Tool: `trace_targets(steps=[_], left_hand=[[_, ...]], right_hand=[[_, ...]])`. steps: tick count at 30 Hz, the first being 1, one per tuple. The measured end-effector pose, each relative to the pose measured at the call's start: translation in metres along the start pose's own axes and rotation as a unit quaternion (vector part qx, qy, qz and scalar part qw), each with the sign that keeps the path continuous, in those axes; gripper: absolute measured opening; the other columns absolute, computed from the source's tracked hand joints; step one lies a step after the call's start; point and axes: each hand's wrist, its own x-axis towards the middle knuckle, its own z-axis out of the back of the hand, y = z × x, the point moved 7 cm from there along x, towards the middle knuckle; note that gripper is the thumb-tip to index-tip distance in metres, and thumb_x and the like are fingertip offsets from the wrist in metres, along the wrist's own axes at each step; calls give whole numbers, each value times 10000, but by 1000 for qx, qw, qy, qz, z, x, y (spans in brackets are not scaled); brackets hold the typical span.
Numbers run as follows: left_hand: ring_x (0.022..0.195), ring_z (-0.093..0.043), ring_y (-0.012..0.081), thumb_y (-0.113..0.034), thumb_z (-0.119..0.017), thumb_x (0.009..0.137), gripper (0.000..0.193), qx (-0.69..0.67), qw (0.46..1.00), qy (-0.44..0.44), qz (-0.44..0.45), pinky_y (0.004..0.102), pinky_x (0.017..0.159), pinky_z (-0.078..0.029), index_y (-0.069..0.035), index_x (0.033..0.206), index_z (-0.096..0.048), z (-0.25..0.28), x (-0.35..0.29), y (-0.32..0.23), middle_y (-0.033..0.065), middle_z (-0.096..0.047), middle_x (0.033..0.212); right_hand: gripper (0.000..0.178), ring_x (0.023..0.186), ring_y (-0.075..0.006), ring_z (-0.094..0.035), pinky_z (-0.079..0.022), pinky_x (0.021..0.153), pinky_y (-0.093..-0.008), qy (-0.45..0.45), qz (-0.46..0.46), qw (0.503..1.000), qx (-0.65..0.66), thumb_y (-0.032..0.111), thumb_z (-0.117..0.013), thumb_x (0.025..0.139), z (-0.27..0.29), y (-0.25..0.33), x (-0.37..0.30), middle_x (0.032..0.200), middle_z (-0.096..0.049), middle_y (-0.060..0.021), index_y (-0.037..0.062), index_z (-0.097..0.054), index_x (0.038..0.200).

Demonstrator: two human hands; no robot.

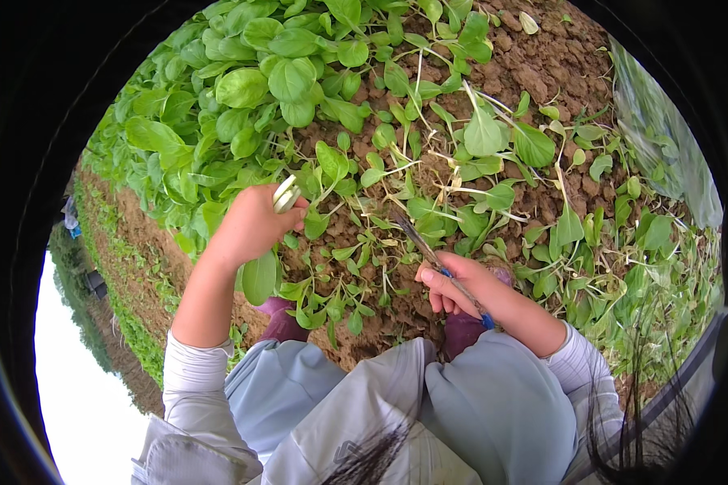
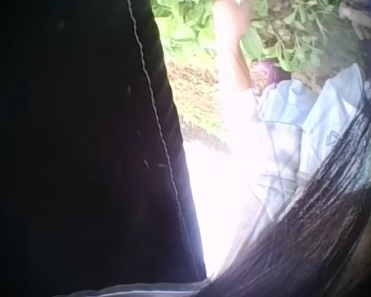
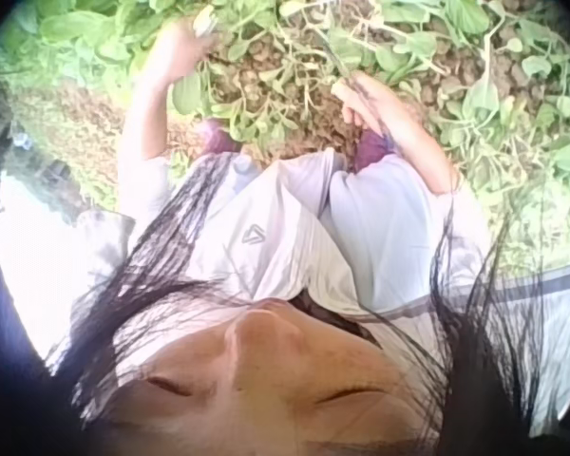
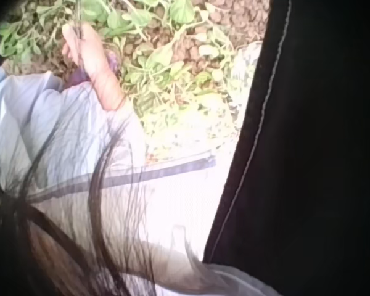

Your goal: The person uses shears to cut leafy green vegetables from the ground in a garden. They gather the cut vegetables into a bunch in their left hand and place them into a plastic bag.

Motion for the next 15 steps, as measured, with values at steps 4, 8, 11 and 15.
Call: trace_targets(steps=[4,8,11,15], left_hand=[[558,-517,58,-71,-607,781,147,-142,990,10,4,190,491,-408,-2,910,-601,-14,-31,-9,25,-621,703],[639,-551,64,-69,-591,806,165,-250,968,19,-3,194,542,-436,7,953,-584,-35,-40,-5,31,-622,758],[684,-576,76,-73,-603,802,182,-287,957,41,-10,201,553,-442,7,966,-583,-48,-45,-7,45,-632,784],[609,-543,74,-67,-625,783,180,-297,952,66,-21,198,539,-431,7,945,-599,-67,-44,-3,38,-621,753]], right_hand=[[379,550,-66,-468,-404,516,-197,93,-17,996,3,381,-374,918,-19,5,2,650,-542,-30,35,-504,1002],[402,556,-68,-475,-409,522,-199,142,-17,990,20,394,-344,924,-26,5,-1,664,-548,-33,31,-498,1003],[418,553,-71,-475,-408,518,-198,132,-11,991,14,410,-339,922,-25,6,-1,668,-550,-36,30,-497,999],[406,547,-76,-478,-407,513,-206,110,-20,994,17,420,-368,913,-22,0,3,658,-547,-33,43,-506,970]])
